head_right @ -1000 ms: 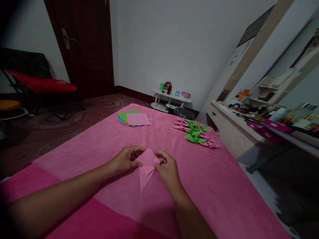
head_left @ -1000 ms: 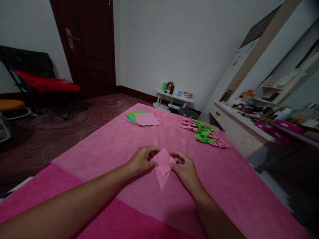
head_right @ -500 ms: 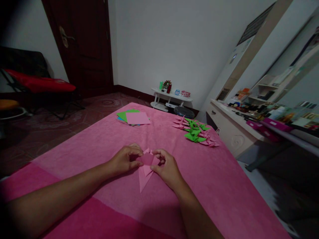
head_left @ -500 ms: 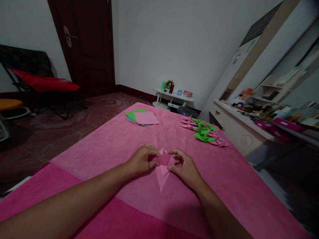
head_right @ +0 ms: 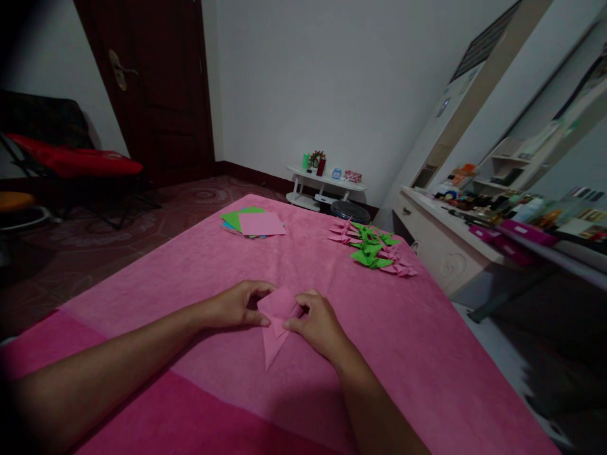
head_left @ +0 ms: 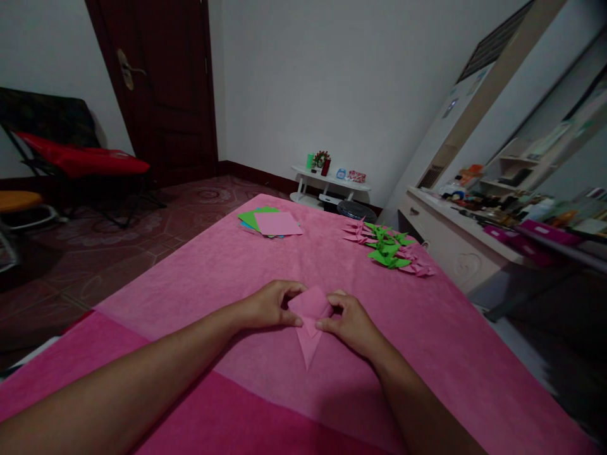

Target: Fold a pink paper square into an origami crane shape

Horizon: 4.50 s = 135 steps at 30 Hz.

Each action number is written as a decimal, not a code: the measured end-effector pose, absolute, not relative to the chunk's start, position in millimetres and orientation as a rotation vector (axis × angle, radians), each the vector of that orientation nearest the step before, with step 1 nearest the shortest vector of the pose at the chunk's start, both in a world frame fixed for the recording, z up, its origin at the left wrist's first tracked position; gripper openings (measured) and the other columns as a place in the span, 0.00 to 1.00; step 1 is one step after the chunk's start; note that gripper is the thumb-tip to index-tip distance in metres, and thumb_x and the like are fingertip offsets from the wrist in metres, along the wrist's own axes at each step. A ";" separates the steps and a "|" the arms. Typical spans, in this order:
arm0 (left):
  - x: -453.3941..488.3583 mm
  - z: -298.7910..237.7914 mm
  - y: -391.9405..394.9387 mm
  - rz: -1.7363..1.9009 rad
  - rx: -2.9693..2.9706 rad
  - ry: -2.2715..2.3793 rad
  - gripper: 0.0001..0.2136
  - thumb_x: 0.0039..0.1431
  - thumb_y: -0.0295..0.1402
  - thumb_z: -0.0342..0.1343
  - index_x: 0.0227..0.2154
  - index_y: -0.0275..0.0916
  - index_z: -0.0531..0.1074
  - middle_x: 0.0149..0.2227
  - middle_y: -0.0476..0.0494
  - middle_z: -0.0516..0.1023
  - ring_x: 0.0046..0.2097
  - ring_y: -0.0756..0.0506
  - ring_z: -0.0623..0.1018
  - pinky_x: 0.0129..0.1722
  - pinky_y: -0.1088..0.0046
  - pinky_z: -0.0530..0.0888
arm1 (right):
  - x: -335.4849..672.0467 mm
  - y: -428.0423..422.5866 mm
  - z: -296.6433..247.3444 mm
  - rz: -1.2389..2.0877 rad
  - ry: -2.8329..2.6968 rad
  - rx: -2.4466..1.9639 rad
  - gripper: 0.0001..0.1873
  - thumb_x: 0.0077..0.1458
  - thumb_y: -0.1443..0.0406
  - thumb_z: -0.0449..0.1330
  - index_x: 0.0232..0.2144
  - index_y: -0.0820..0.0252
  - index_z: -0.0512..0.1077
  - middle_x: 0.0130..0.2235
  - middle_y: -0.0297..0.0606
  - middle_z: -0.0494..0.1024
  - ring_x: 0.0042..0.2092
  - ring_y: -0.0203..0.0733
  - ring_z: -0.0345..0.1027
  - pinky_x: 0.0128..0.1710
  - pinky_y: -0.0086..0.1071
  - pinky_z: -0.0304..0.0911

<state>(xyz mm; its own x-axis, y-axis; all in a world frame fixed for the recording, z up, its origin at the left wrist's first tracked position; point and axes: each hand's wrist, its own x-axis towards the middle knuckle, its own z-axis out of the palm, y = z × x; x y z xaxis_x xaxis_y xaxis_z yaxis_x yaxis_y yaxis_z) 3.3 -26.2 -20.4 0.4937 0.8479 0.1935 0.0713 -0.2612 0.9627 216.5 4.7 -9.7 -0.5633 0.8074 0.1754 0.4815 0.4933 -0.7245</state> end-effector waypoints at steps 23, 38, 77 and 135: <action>5.2 -20.8 -23.3 0.845 1.569 0.883 0.17 0.41 0.27 0.63 0.38 0.30 0.73 0.37 0.42 0.77 0.34 0.48 0.74 0.33 0.75 0.68 | 214.6 7.1 -12.3 1.072 -2.141 -1.003 0.02 0.41 0.72 0.63 0.23 0.63 0.75 0.26 0.31 0.73 0.30 0.36 0.64 0.31 0.27 0.59; 12.4 -19.5 -27.9 0.786 1.937 1.224 0.08 0.42 0.29 0.61 0.29 0.33 0.74 0.25 0.52 0.70 0.27 0.52 0.66 0.25 0.79 0.60 | 210.1 -2.1 6.1 0.325 -2.534 -1.089 0.13 0.37 0.68 0.71 0.17 0.58 0.67 0.23 0.30 0.70 0.33 0.40 0.60 0.35 0.32 0.49; 22.0 -13.1 -40.7 0.864 2.494 1.154 0.05 0.55 0.28 0.54 0.29 0.37 0.74 0.26 0.47 0.76 0.28 0.50 0.70 0.31 0.75 0.61 | 204.8 -12.3 11.5 0.140 -2.614 -0.836 0.07 0.46 0.71 0.61 0.30 0.58 0.69 0.34 0.34 0.73 0.41 0.41 0.65 0.61 0.45 0.36; 13.2 -11.8 -42.9 0.760 2.410 1.162 0.07 0.42 0.17 0.49 0.20 0.35 0.66 0.20 0.52 0.68 0.24 0.53 0.65 0.26 0.78 0.59 | 209.4 -13.1 16.9 0.267 -2.702 -0.991 0.15 0.40 0.80 0.50 0.29 0.60 0.67 0.31 0.37 0.73 0.37 0.40 0.64 0.42 0.31 0.56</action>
<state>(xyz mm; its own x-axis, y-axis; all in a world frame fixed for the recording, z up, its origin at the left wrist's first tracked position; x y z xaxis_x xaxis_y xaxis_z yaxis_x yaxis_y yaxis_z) 13.2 -42.9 -11.8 0.5176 0.7972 0.3106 0.6045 -0.5977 0.5267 209.4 -13.1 16.9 -0.7372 0.6541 0.1695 0.6082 0.7516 -0.2554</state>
